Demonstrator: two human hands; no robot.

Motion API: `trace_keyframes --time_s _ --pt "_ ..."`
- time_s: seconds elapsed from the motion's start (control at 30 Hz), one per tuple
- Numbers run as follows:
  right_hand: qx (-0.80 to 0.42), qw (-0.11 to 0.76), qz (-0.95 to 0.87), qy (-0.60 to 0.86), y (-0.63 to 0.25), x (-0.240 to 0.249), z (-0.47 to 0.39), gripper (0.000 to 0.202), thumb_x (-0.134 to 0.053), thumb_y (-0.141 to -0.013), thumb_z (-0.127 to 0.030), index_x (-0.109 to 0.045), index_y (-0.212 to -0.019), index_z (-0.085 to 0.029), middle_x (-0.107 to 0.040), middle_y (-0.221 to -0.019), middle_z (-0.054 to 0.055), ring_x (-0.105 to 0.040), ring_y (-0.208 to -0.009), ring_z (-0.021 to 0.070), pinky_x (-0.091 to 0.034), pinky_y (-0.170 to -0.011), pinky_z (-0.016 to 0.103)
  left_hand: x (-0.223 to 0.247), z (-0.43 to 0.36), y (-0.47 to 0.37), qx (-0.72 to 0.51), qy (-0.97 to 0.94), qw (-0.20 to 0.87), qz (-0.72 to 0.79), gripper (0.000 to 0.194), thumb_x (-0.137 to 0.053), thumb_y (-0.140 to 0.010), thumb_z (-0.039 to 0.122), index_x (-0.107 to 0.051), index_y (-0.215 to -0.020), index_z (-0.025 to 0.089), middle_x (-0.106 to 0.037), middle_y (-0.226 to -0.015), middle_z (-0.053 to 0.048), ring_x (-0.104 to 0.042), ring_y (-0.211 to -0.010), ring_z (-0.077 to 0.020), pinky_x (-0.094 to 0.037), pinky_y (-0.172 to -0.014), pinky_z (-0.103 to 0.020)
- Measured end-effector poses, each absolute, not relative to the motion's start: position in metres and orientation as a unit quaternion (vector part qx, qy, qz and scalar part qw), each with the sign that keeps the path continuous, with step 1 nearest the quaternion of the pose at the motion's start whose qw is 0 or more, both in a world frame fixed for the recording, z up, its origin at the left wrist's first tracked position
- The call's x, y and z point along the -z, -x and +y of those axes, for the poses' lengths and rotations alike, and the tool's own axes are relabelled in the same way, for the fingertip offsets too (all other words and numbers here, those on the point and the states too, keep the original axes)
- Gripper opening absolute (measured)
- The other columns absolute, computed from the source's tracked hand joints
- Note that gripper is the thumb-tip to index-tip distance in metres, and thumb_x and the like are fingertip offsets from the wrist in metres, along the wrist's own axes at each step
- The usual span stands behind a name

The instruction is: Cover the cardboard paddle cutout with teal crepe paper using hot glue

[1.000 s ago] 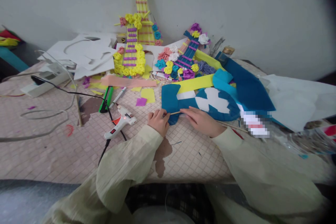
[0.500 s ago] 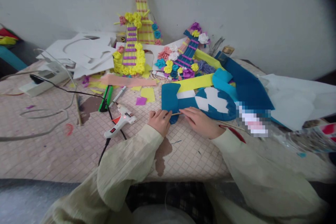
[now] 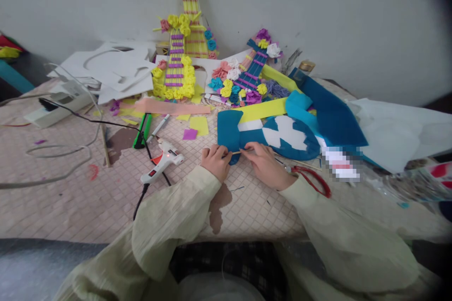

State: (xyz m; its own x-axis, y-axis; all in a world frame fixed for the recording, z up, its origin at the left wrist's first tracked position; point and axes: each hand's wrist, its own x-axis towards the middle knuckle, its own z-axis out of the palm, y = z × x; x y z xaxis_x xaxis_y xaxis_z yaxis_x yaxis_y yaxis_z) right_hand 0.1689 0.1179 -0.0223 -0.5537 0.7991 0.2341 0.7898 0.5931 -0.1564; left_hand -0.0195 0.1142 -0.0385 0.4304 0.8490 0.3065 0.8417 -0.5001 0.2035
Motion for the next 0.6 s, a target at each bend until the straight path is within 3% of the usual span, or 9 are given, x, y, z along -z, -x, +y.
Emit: trace_keyframes --time_s 0.6 --pt "-0.008 0.136 -0.878 0.458 -0.1705 0.0207 0.1115 0.034 -0.042 -0.082 -0.007 -0.059 -0.107 -0.021 -0.057 -0.107 0.007 -0.049 -0.096 0.0195 -0.028 -0.084 0.038 0.0430 0.1160 0.0222 -0.229 -0.845 0.009 0.482 0.027 -0.047 -0.075 0.016 -0.066 -0.094 0.022 -0.061 -0.090 -0.005 -0.048 -0.087 -0.0216 -0.029 -0.071 -0.039"
